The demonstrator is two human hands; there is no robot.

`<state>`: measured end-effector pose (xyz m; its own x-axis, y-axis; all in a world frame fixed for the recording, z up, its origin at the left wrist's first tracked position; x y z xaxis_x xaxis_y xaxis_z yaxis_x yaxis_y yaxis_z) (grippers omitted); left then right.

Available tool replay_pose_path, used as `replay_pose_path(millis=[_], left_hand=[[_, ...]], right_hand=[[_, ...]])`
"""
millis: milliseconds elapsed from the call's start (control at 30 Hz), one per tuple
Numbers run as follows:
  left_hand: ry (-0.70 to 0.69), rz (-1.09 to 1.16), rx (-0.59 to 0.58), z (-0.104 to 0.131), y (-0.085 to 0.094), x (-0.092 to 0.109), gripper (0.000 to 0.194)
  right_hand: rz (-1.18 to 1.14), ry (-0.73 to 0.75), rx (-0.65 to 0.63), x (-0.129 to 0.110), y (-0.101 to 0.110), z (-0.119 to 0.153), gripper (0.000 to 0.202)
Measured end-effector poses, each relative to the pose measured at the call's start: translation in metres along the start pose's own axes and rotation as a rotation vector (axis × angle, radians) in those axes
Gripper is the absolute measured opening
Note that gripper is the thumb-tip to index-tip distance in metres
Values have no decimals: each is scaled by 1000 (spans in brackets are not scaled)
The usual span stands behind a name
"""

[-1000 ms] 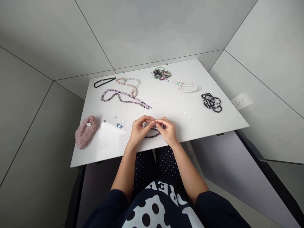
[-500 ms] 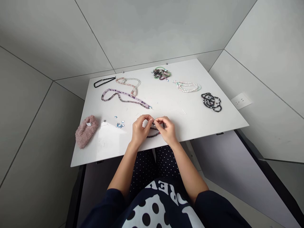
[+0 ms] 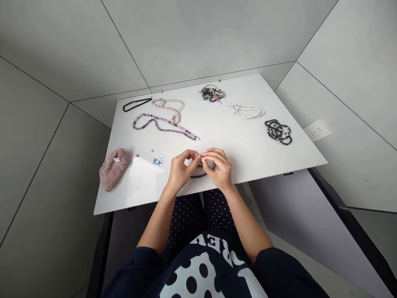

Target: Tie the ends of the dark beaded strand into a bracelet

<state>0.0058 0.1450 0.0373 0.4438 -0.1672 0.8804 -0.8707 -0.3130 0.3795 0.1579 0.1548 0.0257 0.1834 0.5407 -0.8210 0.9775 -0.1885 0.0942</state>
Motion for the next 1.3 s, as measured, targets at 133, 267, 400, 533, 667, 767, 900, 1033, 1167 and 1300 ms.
replay_pose_path(millis=[133, 267, 400, 533, 667, 767, 900, 1033, 1167, 1300], left_hand=[[1, 27, -5, 0, -1, 0, 18], [-44, 19, -1, 1, -4, 3, 15], [-161, -43, 12, 3, -7, 9, 11], [-305, -157, 28, 5, -10, 14, 7], [-382, -222, 18, 6, -12, 15, 7], [-368, -214, -1, 5, -13, 14, 7], [-257, -128, -96, 3, -16, 10, 11], [-169, -44, -177, -1, -17, 6, 16], [-107, 17, -263, -5, -18, 4, 19], [23, 227, -372, -7, -21, 0, 20]], right_hand=[[-63, -84, 16, 6, 1, 1, 8], [-157, -237, 19, 18, 2, 4, 9], [-219, -340, 24, 28, 2, 7, 14], [-204, -366, 20, 31, 1, 7, 16], [-181, -326, 20, 27, 1, 5, 14], [-170, -300, 7, 25, 1, 4, 13], [-154, -286, -12, 25, 1, 5, 14], [-167, -298, -27, 27, -1, 6, 14], [-181, -316, -49, 29, -3, 7, 13], [-189, -330, -44, 31, -3, 8, 13]])
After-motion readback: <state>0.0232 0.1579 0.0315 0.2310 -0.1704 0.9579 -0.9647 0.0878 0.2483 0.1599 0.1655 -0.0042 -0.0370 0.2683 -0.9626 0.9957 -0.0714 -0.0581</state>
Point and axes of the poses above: each hand's wrist, its own z-axis away from the middle knuckle, its own y-axis out of the back of the hand, x = y × z, the point moved 6 cm from there along -z, towards the middle knuckle, and after that the axes turned 11 degrees about x, right-handed, at the moved point
